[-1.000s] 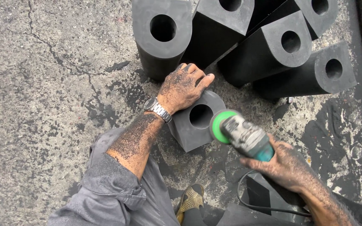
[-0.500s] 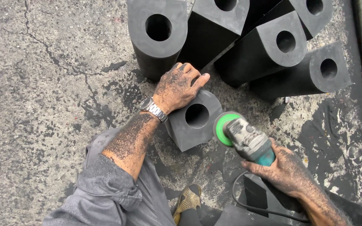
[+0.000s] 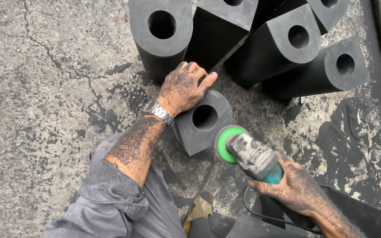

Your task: Grind the edges of large black rubber components using a handheld angle grinder.

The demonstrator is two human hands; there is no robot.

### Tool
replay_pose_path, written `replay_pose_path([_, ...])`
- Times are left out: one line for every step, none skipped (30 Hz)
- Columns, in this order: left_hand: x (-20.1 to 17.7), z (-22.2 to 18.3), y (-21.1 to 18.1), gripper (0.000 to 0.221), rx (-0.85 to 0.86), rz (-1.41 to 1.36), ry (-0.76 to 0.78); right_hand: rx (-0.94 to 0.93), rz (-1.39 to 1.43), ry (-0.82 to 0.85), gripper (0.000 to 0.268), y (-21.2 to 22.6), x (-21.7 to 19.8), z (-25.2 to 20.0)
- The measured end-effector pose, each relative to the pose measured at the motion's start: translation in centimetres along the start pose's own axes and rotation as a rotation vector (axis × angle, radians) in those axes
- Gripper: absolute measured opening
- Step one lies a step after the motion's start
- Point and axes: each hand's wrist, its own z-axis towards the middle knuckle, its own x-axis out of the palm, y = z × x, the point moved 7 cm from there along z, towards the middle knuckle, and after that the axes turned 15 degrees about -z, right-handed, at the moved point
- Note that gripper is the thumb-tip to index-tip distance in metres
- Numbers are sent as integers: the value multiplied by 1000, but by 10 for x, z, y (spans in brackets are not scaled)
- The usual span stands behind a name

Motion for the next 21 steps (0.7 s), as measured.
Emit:
replay_pose_path([1,1,1,37,8,18,2,0,-129,62,82,8,5,-6])
replay_pose_path([1,1,-1,37,11,16,5,2,-125,63,82,8,11,-7])
replay_pose_path([0,1,-2,37,-5,10,11,-2,-144,78,87,8,17,-7])
replay_pose_path([-1,2,-1,36,-22,8,14,-11,-165,91,91,10,22,-6])
replay_pose_path([-1,2,1,36,-19,11,13,-14,-164,88,91,5,23,0])
replay_pose_path([1,1,1,36,-14,24,19,-18,-177,85,99,-2,25,3])
replay_pose_path([3,0,1,36,-9,36,24,-22,-190,81,107,-9,27,7])
replay_pose_path([2,1,-1,36,-9,37,24,-23,-190,81,107,-6,23,5])
replay_pose_path([2,2,-1,36,-20,25,28,-35,-135,34,95,-1,16,3])
replay_pose_path([1,2,-1,35,-33,13,34,-46,-81,-12,85,3,9,1])
replay_pose_path([1,2,1,35,-35,14,33,-47,-83,-11,85,6,7,0])
replay_pose_path([2,1,1,35,-27,23,32,-37,-26,-23,91,6,5,-1])
replay_pose_path([4,1,1,36,-20,31,32,-27,31,-34,98,7,3,-2])
replay_pose_path([3,1,1,36,-21,30,34,-26,32,-32,98,-5,12,1])
replay_pose_path([3,1,2,36,-24,25,32,-42,-80,14,106,-15,24,5])
replay_pose_path([3,2,3,36,-25,20,29,-55,-192,57,115,-25,37,9])
replay_pose_path([4,1,2,36,-23,18,31,-53,-189,58,115,-14,32,2])
replay_pose_path([3,1,2,36,-17,23,21,-31,-288,79,112,-4,29,-5])
replay_pose_path([2,0,2,36,-11,28,11,-7,-385,100,108,6,26,-13])
replay_pose_path([4,-1,2,36,-10,26,13,-5,-383,102,108,-7,24,-5])
replay_pose_path([5,-1,2,37,-13,29,19,-29,-232,41,101,-18,19,3])
